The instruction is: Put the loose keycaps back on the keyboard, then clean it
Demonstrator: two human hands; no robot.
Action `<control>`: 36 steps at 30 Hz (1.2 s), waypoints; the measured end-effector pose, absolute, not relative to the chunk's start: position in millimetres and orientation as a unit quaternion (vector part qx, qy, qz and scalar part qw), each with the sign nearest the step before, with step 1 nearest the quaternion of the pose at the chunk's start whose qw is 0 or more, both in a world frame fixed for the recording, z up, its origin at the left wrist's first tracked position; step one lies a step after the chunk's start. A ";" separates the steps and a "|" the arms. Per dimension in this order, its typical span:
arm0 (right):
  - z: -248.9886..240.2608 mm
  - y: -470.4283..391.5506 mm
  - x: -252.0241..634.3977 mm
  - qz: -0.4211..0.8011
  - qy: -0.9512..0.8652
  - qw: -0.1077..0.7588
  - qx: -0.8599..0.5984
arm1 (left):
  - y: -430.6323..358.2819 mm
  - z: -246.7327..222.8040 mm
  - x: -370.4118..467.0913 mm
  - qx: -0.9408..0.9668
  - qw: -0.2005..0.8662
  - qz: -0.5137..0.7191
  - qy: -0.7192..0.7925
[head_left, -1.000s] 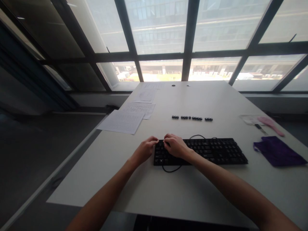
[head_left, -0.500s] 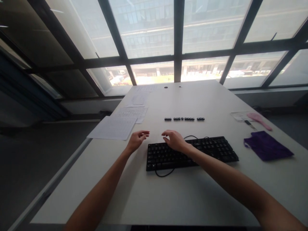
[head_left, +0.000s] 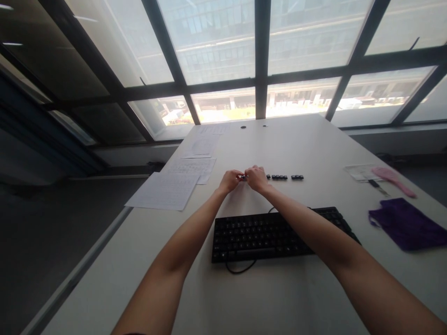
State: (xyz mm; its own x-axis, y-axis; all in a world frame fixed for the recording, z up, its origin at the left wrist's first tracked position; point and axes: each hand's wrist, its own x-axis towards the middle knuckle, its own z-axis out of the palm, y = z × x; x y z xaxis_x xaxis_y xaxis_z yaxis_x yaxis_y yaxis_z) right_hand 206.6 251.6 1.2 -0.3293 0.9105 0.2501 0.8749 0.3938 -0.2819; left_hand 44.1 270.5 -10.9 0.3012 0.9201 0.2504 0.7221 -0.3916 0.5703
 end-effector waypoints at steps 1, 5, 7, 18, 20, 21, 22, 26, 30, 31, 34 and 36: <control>-0.1 253.6 205.3 0.049 -0.815 0.182 -0.548 | 272.5 -12.2 45.2 0.789 0.177 0.275 0.520; 1.2 255.6 203.2 0.053 -0.824 0.177 -0.536 | 273.5 -11.4 45.4 0.786 0.163 0.276 0.529; 5.5 251.2 203.5 0.054 -0.827 0.183 -0.529 | 267.4 -6.7 41.5 0.780 0.160 0.280 0.536; 6.4 135.7 215.6 0.272 -0.804 0.332 -0.412 | 121.9 29.5 -11.0 0.781 0.248 0.313 0.481; 5.3 118.1 215.0 0.291 -0.807 0.332 -0.393 | 101.9 29.7 -12.7 0.783 0.258 0.310 0.473; 5.3 112.1 214.3 0.295 -0.810 0.330 -0.385 | 95.1 28.8 -12.2 0.783 0.262 0.310 0.471; 5.4 108.0 213.4 0.297 -0.812 0.328 -0.380 | 90.3 27.3 -11.2 0.781 0.268 0.311 0.470; 5.7 103.0 209.8 0.286 -0.823 0.313 -0.377 | 83.6 19.6 -5.3 0.771 0.295 0.313 0.470; 3.5 103.0 207.7 0.258 -0.835 0.302 -0.380 | 82.2 15.5 -2.0 0.776 0.284 0.321 0.463; 2.7 102.7 207.3 0.253 -0.837 0.302 -0.378 | 81.6 14.9 -1.6 0.778 0.277 0.324 0.461; 0.3 100.5 205.7 0.242 -0.841 0.304 -0.377 | 79.3 12.4 -0.3 0.782 0.256 0.335 0.459; -1.0 98.3 204.1 0.235 -0.841 0.305 -0.381 | 77.9 9.4 0.6 0.782 0.245 0.341 0.460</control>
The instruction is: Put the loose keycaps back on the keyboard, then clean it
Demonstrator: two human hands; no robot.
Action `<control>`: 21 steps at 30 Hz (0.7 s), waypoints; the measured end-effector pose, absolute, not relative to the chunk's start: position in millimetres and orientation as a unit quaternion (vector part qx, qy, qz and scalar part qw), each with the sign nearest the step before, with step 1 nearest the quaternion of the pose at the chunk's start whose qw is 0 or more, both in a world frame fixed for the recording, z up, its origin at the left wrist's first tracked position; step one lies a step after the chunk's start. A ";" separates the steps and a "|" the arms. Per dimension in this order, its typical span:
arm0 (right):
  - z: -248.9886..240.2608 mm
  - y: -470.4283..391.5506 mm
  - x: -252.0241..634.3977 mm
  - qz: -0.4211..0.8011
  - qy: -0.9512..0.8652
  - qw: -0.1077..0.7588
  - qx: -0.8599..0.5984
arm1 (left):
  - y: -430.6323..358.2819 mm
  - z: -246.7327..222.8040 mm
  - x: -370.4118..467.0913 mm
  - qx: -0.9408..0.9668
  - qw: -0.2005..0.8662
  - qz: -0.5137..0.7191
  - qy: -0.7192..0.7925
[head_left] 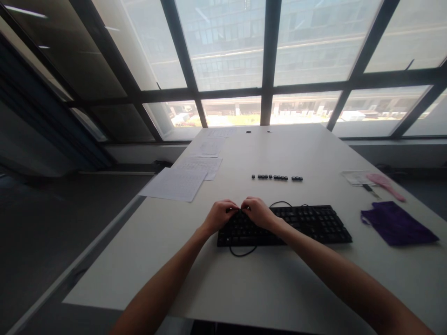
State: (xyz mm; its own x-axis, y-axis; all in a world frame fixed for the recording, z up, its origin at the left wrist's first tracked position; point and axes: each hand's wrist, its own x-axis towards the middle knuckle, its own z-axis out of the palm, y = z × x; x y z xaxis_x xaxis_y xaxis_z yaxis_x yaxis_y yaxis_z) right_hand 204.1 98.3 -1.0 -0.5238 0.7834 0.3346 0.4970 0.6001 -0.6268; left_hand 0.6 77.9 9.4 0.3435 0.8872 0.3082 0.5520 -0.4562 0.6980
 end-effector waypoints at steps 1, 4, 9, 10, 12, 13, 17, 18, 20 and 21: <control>-1.4 97.1 203.3 0.230 -0.842 0.304 -0.382 | 77.3 7.7 1.0 0.783 0.239 0.342 0.460; -2.6 93.3 201.5 0.213 -0.851 0.293 -0.380 | 75.0 3.8 1.5 0.795 0.217 0.334 0.458; -4.4 85.7 202.1 0.174 -0.857 0.287 -0.392 | 64.4 4.6 3.2 0.822 0.154 0.302 0.458; -4.6 83.3 202.0 0.162 -0.857 0.286 -0.397 | 61.2 5.3 4.8 0.827 0.128 0.294 0.463; -4.7 77.2 200.1 0.128 -0.859 0.278 -0.410 | 54.9 6.0 9.5 0.835 0.071 0.277 0.471; -4.7 73.7 198.3 0.110 -0.861 0.269 -0.417 | 52.1 6.0 12.5 0.837 0.046 0.270 0.474; -5.6 59.7 188.4 0.048 -0.866 0.249 -0.430 | 45.3 2.7 23.4 0.836 -0.006 0.251 0.487; -5.9 57.0 186.4 0.042 -0.867 0.250 -0.430 | 44.6 1.2 25.0 0.837 -0.006 0.247 0.488; -6.6 53.1 184.0 0.037 -0.867 0.250 -0.430 | 43.7 -1.8 26.4 0.838 0.004 0.239 0.490; -6.8 51.8 183.6 0.037 -0.867 0.249 -0.431 | 43.2 -3.2 26.5 0.838 0.011 0.236 0.493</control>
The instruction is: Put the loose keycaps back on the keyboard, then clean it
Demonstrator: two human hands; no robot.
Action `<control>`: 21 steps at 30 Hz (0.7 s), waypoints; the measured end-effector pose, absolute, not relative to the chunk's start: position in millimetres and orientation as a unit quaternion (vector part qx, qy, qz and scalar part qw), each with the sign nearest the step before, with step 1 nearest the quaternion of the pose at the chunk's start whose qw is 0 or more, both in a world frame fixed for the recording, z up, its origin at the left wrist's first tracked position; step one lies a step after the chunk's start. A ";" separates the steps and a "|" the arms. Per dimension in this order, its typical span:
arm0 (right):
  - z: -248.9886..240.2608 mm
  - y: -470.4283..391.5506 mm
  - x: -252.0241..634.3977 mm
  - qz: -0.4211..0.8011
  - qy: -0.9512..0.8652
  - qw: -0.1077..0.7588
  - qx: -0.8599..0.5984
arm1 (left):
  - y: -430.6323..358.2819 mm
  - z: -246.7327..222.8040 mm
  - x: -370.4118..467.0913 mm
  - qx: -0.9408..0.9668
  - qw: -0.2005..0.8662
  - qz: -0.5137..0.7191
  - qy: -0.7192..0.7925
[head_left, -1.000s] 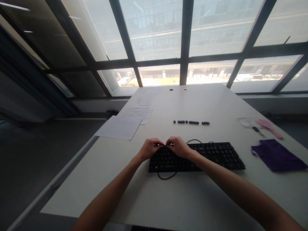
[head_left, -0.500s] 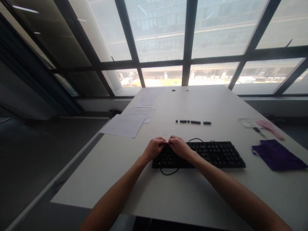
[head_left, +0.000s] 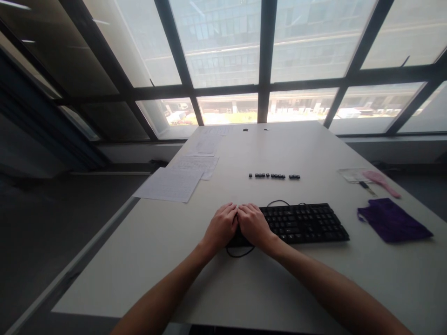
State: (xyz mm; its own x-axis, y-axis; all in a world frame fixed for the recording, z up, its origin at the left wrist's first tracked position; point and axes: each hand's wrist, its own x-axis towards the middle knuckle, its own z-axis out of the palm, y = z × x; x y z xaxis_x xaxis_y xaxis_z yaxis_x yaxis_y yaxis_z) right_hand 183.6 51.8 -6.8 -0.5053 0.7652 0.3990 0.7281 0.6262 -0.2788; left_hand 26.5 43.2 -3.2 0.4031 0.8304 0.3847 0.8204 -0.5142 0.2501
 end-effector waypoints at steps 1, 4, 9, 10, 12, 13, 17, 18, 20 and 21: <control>-6.9 50.7 183.5 0.038 -0.867 0.247 -0.432 | 42.5 -4.4 26.2 0.836 0.016 0.234 0.496; -6.8 48.0 184.1 0.043 -0.864 0.244 -0.439 | 39.3 -7.2 24.8 0.829 0.028 0.238 0.505; -6.7 44.5 183.4 0.056 -0.859 0.247 -0.445 | 34.5 -9.7 22.0 0.832 0.039 0.236 0.501; -6.8 44.3 183.0 0.058 -0.858 0.249 -0.445 | 34.2 -10.1 21.6 0.833 0.039 0.231 0.501; -6.8 44.2 182.3 0.061 -0.858 0.251 -0.444 | 34.3 -11.0 21.2 0.834 0.036 0.222 0.504; -6.8 44.4 182.0 0.061 -0.858 0.253 -0.443 | 34.6 -11.4 21.1 0.835 0.033 0.219 0.504; -7.0 45.8 181.2 0.065 -0.855 0.252 -0.448 | 35.8 -12.5 21.2 0.836 0.026 0.220 0.502; -7.4 46.2 181.0 0.066 -0.855 0.251 -0.448 | 35.9 -12.5 21.4 0.836 0.026 0.222 0.501; -8.6 46.5 180.6 0.066 -0.857 0.250 -0.446 | 35.6 -12.1 21.9 0.835 0.024 0.225 0.501; -9.4 46.6 180.4 0.065 -0.857 0.250 -0.445 | 35.4 -11.8 22.2 0.835 0.022 0.226 0.501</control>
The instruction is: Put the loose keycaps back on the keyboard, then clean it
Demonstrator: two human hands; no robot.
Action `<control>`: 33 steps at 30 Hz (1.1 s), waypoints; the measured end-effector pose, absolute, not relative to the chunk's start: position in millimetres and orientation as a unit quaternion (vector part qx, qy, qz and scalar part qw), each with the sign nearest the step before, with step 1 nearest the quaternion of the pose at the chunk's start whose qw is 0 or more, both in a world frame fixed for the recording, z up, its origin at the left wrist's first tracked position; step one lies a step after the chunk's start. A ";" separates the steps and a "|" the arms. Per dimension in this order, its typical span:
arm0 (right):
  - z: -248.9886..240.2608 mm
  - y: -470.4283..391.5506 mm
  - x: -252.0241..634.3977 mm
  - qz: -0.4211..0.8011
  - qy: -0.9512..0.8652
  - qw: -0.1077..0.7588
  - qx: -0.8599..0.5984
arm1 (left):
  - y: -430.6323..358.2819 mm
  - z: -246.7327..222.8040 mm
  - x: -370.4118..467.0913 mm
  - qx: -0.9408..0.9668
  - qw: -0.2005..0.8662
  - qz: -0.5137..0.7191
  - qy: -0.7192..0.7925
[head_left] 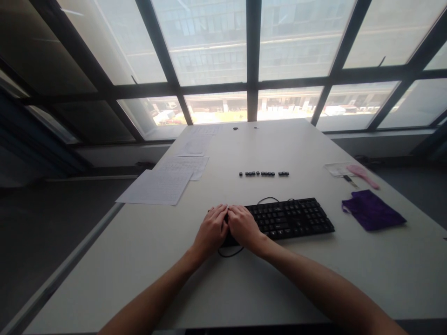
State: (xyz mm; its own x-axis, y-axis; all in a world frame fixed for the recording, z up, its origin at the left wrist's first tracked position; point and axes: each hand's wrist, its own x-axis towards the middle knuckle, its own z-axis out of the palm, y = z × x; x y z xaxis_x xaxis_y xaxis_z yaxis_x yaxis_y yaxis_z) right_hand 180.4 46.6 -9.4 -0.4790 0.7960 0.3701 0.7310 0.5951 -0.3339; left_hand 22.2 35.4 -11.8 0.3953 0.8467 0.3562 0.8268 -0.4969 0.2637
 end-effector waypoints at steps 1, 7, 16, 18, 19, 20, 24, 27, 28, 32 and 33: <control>-10.1 46.6 180.2 0.064 -0.858 0.249 -0.445 | 35.0 -11.4 22.6 0.835 0.020 0.227 0.501; -11.2 46.3 180.1 0.066 -0.856 0.250 -0.449 | 34.6 -10.2 24.0 0.837 0.007 0.214 0.504; -9.9 47.4 181.7 0.065 -0.861 0.240 -0.444 | 35.7 -9.7 24.2 0.845 -0.009 0.198 0.497; -9.5 47.5 182.0 0.068 -0.862 0.239 -0.443 | 35.5 -10.1 24.6 0.845 -0.009 0.195 0.497; -9.1 47.5 182.1 0.069 -0.862 0.240 -0.442 | 35.4 -10.5 24.8 0.845 -0.007 0.196 0.497; -8.6 47.5 182.2 0.070 -0.861 0.240 -0.442 | 35.3 -11.0 25.0 0.845 -0.005 0.199 0.497; -6.7 47.8 182.1 0.076 -0.860 0.235 -0.446 | 35.5 -13.3 25.5 0.840 0.000 0.223 0.494; -6.3 48.3 182.2 0.080 -0.861 0.234 -0.445 | 35.8 -13.6 25.6 0.836 0.011 0.239 0.494; -6.5 48.3 182.3 0.081 -0.860 0.235 -0.446 | 36.0 -13.5 25.6 0.833 0.016 0.243 0.496; -7.8 47.8 184.0 0.091 -0.850 0.251 -0.454 | 38.4 -14.1 25.3 0.830 0.027 0.250 0.497; -8.1 47.5 184.5 0.094 -0.848 0.257 -0.454 | 39.4 -14.6 25.1 0.832 0.028 0.248 0.496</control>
State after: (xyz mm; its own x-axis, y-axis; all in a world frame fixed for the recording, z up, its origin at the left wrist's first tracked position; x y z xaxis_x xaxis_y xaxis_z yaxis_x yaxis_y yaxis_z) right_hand 184.5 47.5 -8.1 -0.4558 0.8182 0.3504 0.7215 0.5701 -0.3928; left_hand 25.1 39.4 -14.6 0.3852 0.8389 0.3845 0.8106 -0.5067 0.2934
